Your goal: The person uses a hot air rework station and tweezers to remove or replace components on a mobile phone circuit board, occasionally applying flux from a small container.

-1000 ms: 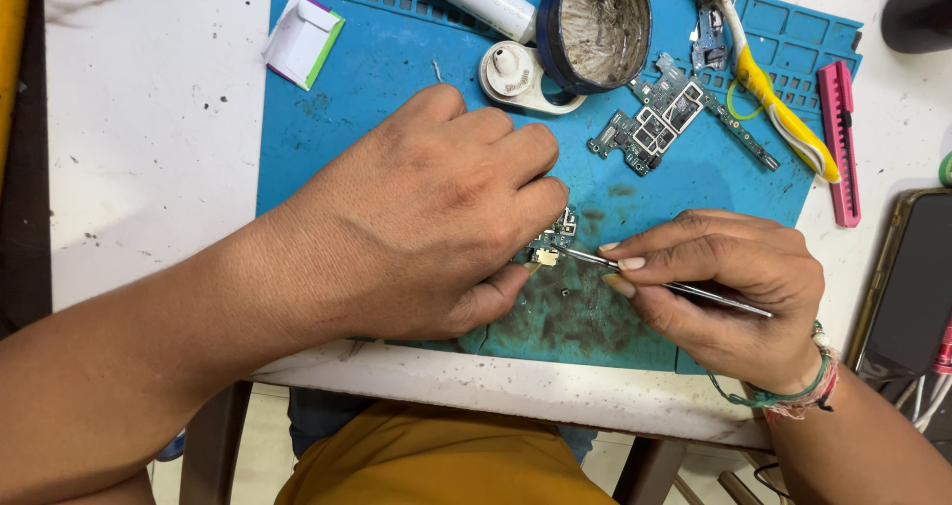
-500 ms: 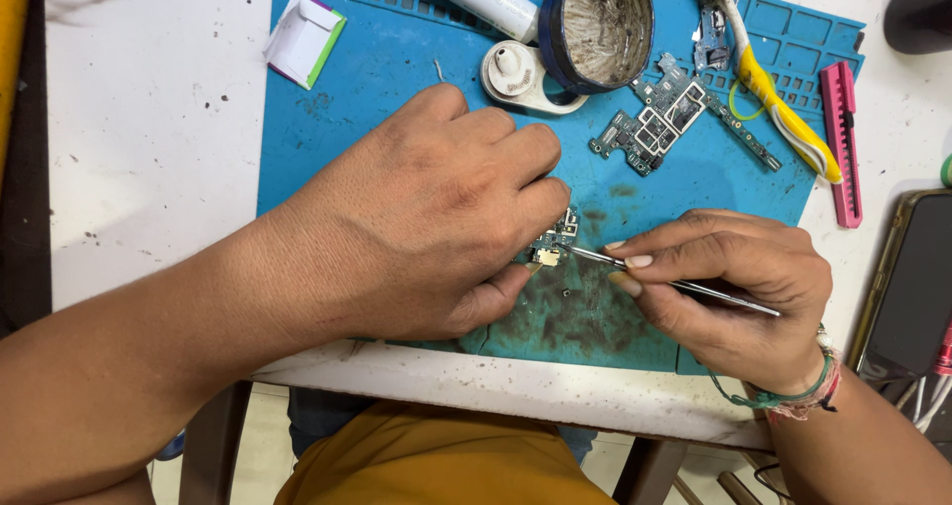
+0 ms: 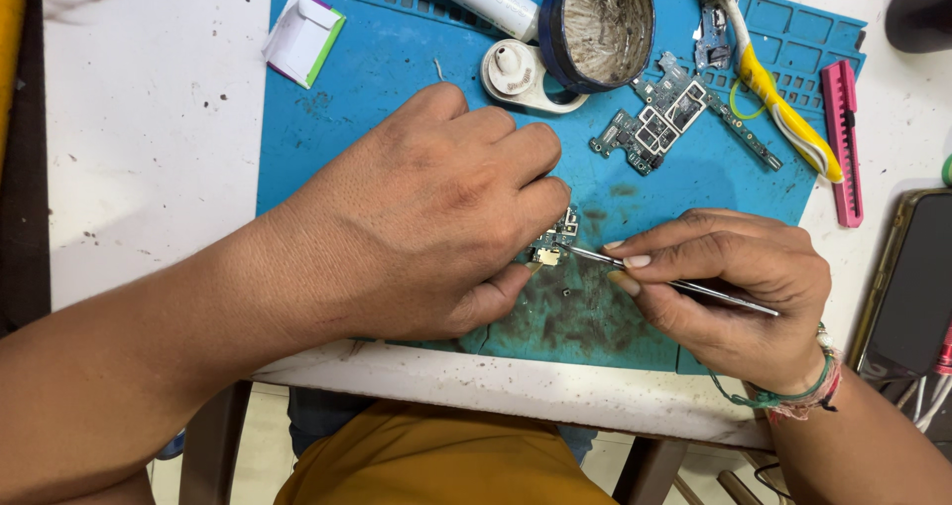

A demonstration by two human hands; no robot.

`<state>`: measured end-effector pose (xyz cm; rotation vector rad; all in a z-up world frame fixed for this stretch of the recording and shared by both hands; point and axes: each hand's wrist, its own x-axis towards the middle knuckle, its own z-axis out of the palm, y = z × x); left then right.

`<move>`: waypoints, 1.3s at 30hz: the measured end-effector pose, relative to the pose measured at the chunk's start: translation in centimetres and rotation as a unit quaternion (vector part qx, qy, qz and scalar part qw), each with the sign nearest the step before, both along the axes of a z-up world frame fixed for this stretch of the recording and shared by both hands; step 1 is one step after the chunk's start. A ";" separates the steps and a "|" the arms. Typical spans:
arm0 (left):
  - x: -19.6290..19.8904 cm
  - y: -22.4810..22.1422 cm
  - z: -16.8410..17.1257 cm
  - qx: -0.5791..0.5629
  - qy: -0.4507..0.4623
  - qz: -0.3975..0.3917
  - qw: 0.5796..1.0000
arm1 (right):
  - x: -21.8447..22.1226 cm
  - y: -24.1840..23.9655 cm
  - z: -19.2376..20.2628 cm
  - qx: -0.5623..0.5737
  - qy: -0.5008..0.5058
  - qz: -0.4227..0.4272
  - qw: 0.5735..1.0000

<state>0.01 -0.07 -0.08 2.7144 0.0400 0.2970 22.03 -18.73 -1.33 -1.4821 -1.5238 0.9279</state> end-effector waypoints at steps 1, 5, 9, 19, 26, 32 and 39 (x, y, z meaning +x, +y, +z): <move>0.0 0.0 0.0 -0.002 0.002 0.000 1.000 | 0.0 0.0 0.0 0.000 0.002 0.000 1.000; 0.0 0.0 0.0 -0.001 -0.002 -0.001 1.000 | 0.0 0.0 0.0 0.001 -0.002 0.002 1.000; 0.0 0.0 0.0 -0.002 -0.004 0.000 1.000 | 0.0 0.0 0.0 -0.004 0.005 0.000 1.000; 0.0 0.0 0.1 -0.015 -0.019 -0.006 1.000 | 0.1 -0.2 -0.1 -0.001 0.011 -0.009 1.000; 0.0 0.0 0.1 -0.029 -0.024 -0.014 0.999 | 0.2 -0.1 -0.1 0.001 0.014 -0.001 1.000; 0.0 -0.1 0.1 -0.029 -0.022 -0.012 0.999 | 0.2 -0.2 -0.1 -0.001 0.016 -0.001 1.000; 0.0 -0.1 0.0 -0.034 -0.023 -0.012 0.999 | 0.2 -0.1 -0.1 -0.002 0.012 0.000 1.000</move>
